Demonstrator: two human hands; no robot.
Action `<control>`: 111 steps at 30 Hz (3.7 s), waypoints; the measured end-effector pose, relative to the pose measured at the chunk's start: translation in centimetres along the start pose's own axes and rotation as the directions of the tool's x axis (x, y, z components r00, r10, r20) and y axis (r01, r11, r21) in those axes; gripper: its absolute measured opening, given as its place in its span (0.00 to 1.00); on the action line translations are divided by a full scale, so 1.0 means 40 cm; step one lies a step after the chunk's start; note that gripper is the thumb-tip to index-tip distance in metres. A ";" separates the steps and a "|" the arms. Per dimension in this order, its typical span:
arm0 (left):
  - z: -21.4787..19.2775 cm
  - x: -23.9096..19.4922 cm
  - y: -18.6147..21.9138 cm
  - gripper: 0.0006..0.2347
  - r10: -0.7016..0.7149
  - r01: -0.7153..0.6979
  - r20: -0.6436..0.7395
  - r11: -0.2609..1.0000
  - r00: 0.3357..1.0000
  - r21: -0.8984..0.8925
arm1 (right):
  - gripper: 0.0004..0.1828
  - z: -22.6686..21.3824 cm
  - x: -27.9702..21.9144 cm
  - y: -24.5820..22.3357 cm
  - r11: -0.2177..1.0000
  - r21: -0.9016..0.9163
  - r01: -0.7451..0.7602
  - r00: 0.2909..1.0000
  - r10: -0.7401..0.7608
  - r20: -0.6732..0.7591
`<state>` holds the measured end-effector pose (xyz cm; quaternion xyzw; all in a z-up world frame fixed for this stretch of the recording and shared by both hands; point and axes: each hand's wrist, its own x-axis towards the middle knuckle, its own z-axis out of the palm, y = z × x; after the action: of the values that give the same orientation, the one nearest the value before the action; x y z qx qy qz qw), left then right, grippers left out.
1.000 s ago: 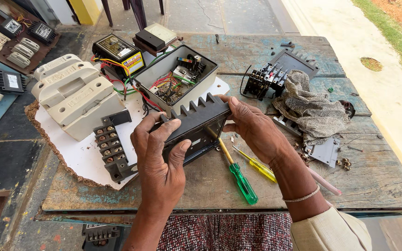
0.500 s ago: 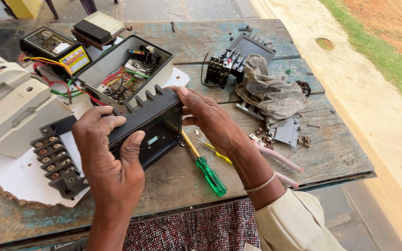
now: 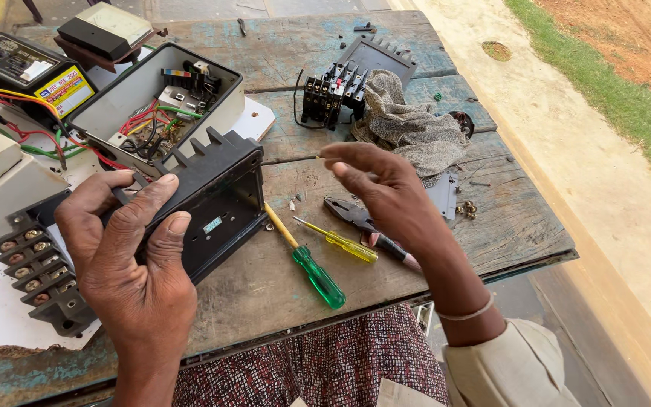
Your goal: The person is assembling and wiring electrical components on a wooden table. They use a screwdriver to tighten screws on a terminal block, wipe a plastic enclosure with a cloth, and organize various wires and metal parts by hand.
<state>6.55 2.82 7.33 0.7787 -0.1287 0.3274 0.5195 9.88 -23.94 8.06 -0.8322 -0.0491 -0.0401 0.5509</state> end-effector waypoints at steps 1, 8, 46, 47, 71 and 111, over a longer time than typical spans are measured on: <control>-0.001 0.000 0.000 0.10 -0.002 0.002 0.001 1.000 1.000 -0.002 | 0.20 -0.041 -0.011 0.016 0.996 -0.075 -0.052 0.998 0.049 -0.049; -0.009 -0.017 -0.018 0.09 0.042 -0.043 0.041 0.999 0.998 0.023 | 0.11 -0.269 -0.113 0.116 0.858 -0.461 -0.229 0.925 0.043 -0.378; 0.019 -0.028 -0.005 0.10 0.060 -0.061 -0.037 0.998 0.997 -0.023 | 0.13 -0.047 -0.056 0.047 0.769 -0.609 0.192 0.978 -0.201 0.055; 0.018 -0.028 -0.005 0.10 0.059 -0.060 -0.038 0.998 0.998 -0.024 | 0.14 -0.031 -0.051 0.044 0.748 -0.628 0.216 0.975 -0.197 0.100; 0.028 -0.048 0.005 0.10 0.104 -0.094 -0.083 0.989 0.991 0.117 | 0.33 -0.205 0.099 0.144 0.453 -0.832 -0.319 0.942 0.054 -0.332; 0.036 -0.106 -0.167 0.07 0.206 -0.190 -0.103 0.971 0.973 0.145 | 0.38 0.059 0.162 0.081 0.735 -0.651 0.189 0.980 -0.103 0.169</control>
<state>7.52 3.79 -0.62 0.7746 -0.1528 0.4309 0.4370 16.72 -22.78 4.96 -0.9678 -0.1302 -0.0475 0.2102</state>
